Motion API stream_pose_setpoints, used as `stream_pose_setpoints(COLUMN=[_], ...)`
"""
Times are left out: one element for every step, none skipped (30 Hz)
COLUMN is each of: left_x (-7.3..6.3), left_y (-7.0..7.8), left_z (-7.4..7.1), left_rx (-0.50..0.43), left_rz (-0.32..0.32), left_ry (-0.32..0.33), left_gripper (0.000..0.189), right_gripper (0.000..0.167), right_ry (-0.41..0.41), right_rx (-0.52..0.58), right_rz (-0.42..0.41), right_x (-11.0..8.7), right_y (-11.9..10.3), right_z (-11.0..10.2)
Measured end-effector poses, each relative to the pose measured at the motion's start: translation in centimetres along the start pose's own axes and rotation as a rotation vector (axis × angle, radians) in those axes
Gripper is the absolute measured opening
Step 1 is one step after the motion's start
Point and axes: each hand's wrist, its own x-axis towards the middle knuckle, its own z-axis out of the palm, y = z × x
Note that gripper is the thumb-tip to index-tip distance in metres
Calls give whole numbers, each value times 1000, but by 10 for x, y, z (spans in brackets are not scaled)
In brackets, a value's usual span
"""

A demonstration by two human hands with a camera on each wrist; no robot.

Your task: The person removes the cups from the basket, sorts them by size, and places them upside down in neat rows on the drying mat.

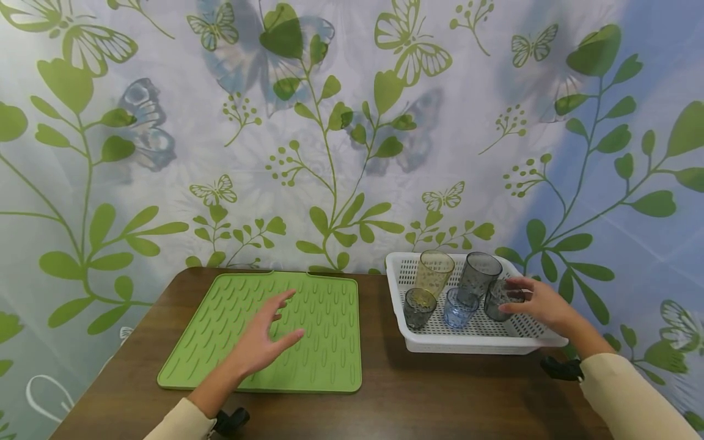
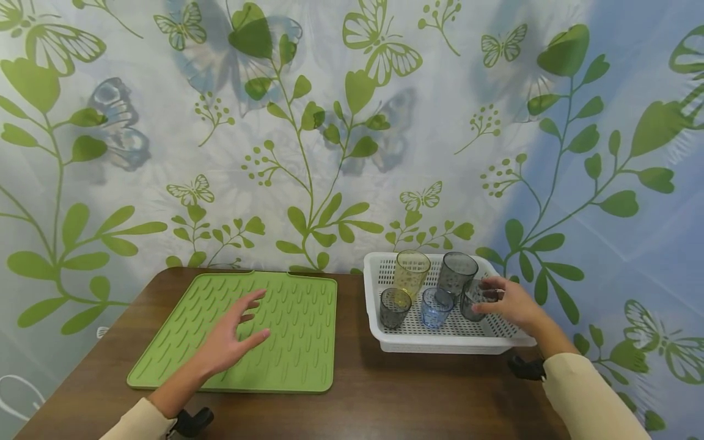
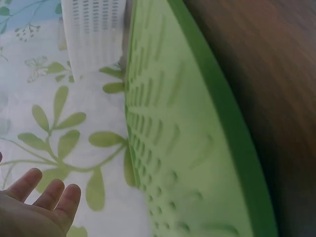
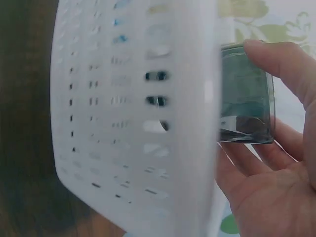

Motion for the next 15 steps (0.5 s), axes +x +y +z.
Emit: stream_pose_setpoints(left_x=[2,3,5,7,8,10,12,13,14,16,17,18,19,20,21], left_y=[2,4,6,8,10,11,12,13,13,14,14,15,15,16,16], left_z=[2,4,6,7,9,10,11,12,14,15,16,17,18,19,20], left_rx=[-10,-17,-29,-43,-56,-68,-79,-86,-95,-106,-116,-125,-133,-140,-151], left_rz=[1,0,0,-1,0,4,7,14,24,32,41,49,55,60,60], left_ry=[-3,-7,-9,-10,-11,-13,-13,-12,-11,-13,-14,-15,-16,-18,-23], left_gripper=[75,76,76,76,76,76,75,75,75,75,74,74,74,74,74], right_gripper=[92,92,93,93,93,93,93,92,91,90,89,88,87,86,86], right_ry=[7,15,21,26,30,34,40,43,47,52,59,69,77,86,92], right_rx=[3,11,19,27,37,42,46,54,59,62,60,56,57,55,53], right_rz=[-2,-4,-6,-7,-8,-13,-17,-22,-29,-36,-42,-48,-51,-56,-66], right_x=[-1,-2,-3,-4,-4,-5,-6,-6,-7,-8,-9,-10,-11,-12,-13], right_y=[-2,-4,-5,-6,-8,-9,-10,-11,-12,-14,-15,-17,-19,-21,-23], right_z=[0,-1,-1,-1,-1,0,0,0,1,1,2,3,4,4,5])
